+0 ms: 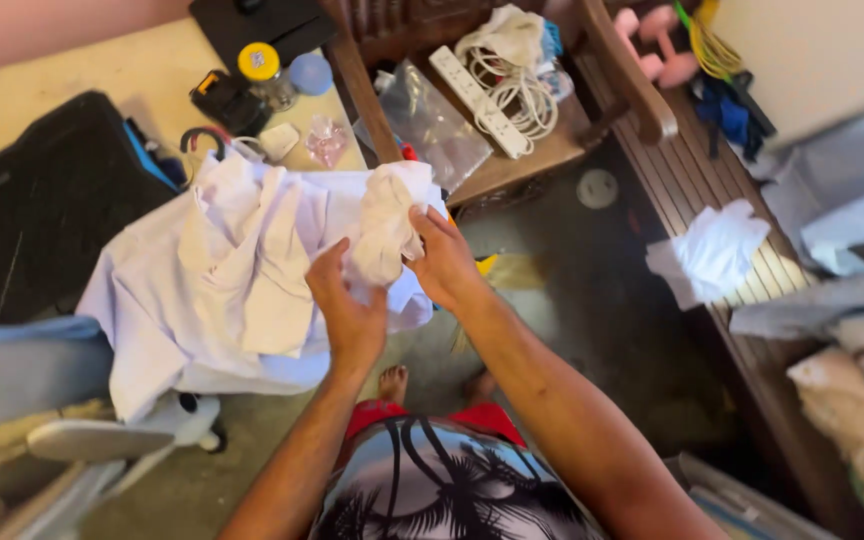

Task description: Ironing a white undershirt on an ironing board.

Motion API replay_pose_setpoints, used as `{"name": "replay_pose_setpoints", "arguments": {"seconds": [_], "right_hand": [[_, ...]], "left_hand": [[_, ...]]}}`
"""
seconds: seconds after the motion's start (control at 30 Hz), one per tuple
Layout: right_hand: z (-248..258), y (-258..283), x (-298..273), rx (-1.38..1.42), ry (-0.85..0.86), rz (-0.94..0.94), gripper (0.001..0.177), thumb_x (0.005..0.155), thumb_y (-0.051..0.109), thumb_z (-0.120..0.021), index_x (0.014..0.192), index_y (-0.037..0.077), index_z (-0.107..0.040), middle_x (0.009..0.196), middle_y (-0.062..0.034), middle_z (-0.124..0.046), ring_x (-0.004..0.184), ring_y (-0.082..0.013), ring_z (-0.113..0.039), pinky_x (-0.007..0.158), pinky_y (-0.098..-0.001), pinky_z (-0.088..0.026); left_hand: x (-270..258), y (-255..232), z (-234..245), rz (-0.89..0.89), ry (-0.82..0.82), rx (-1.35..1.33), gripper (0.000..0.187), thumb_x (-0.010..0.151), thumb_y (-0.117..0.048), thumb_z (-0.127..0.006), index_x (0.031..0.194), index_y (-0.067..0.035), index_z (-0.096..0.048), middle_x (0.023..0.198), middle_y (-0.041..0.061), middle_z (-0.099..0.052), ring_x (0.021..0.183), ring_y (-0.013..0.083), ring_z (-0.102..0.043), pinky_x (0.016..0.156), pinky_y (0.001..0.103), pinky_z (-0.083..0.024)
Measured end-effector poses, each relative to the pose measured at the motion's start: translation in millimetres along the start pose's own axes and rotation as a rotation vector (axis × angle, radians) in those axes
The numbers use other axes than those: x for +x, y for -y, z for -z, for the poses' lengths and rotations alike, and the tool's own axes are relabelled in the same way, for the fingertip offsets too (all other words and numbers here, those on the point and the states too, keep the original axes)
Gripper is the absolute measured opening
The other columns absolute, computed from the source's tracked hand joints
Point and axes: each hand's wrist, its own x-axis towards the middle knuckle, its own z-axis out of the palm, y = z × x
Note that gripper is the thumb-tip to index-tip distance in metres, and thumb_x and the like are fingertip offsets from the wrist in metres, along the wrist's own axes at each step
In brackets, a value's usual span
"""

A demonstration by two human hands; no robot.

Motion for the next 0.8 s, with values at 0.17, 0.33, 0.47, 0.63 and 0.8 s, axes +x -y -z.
{"name": "replay_pose_setpoints", "arguments": {"seconds": [0.17, 0.33, 0.47, 0.63, 0.8], "right_hand": [[-27, 18, -73, 0.110, -0.054, 0.158, 0.037, 0.107, 0.024, -0.051, 0.136, 0.003, -0.058, 0.134, -0.0099, -0.067, 0.122, -0.0229, -0.065, 0.106, -0.0406, -0.050], [31, 26, -150, 0.047, -0.373, 0.432, 0.032, 0.107, 0.020, -0.052, 0.133, 0.001, -0.059, 0.130, -0.0100, -0.068, 0.117, -0.0224, -0.068, 0.102, -0.0403, -0.056], [91, 25, -232, -0.032, -0.650, 0.677, 0.026, 0.109, 0.019, -0.056, 0.126, 0.000, -0.063, 0.115, -0.0078, -0.071, 0.102, -0.0170, -0.069, 0.090, -0.0324, -0.056], [119, -3, -377, -0.002, -0.874, 0.882, 0.019, 0.110, 0.021, -0.058, 0.116, 0.004, -0.062, 0.104, -0.0043, -0.069, 0.093, -0.0129, -0.067, 0.084, -0.0299, -0.055], [88, -78, -533, 0.107, -1.235, 0.972, 0.023, 0.101, 0.024, -0.055, 0.116, 0.008, -0.062, 0.106, -0.0038, -0.072, 0.094, -0.0128, -0.070, 0.085, -0.0299, -0.057]], "left_hand": [[10, 12, 21, -0.081, 0.195, 0.108, 0.077, 0.073, -0.004, -0.076, 0.145, -0.006, -0.049, 0.142, 0.021, -0.042, 0.133, 0.0409, -0.040, 0.110, 0.050, -0.035], [19, -10, -3, -0.301, 0.374, -0.079, 0.034, 0.090, 0.003, -0.060, 0.122, -0.005, -0.066, 0.133, 0.014, -0.061, 0.128, 0.0324, -0.055, 0.112, 0.043, -0.042], [5, -59, -32, -0.132, 0.679, -0.307, 0.017, 0.103, -0.006, -0.054, 0.115, -0.002, -0.064, 0.105, 0.014, -0.068, 0.098, 0.0241, -0.062, 0.089, 0.036, -0.050], [-47, -85, -73, -0.186, 0.913, -0.462, 0.024, 0.104, -0.009, -0.051, 0.123, 0.004, -0.061, 0.109, 0.012, -0.071, 0.100, 0.0191, -0.066, 0.091, 0.032, -0.051], [-131, -141, -60, 0.721, 1.513, -0.772, 0.036, 0.104, -0.023, -0.050, 0.125, 0.001, -0.065, 0.112, 0.012, -0.073, 0.096, 0.0228, -0.072, 0.086, 0.039, -0.058]]}}
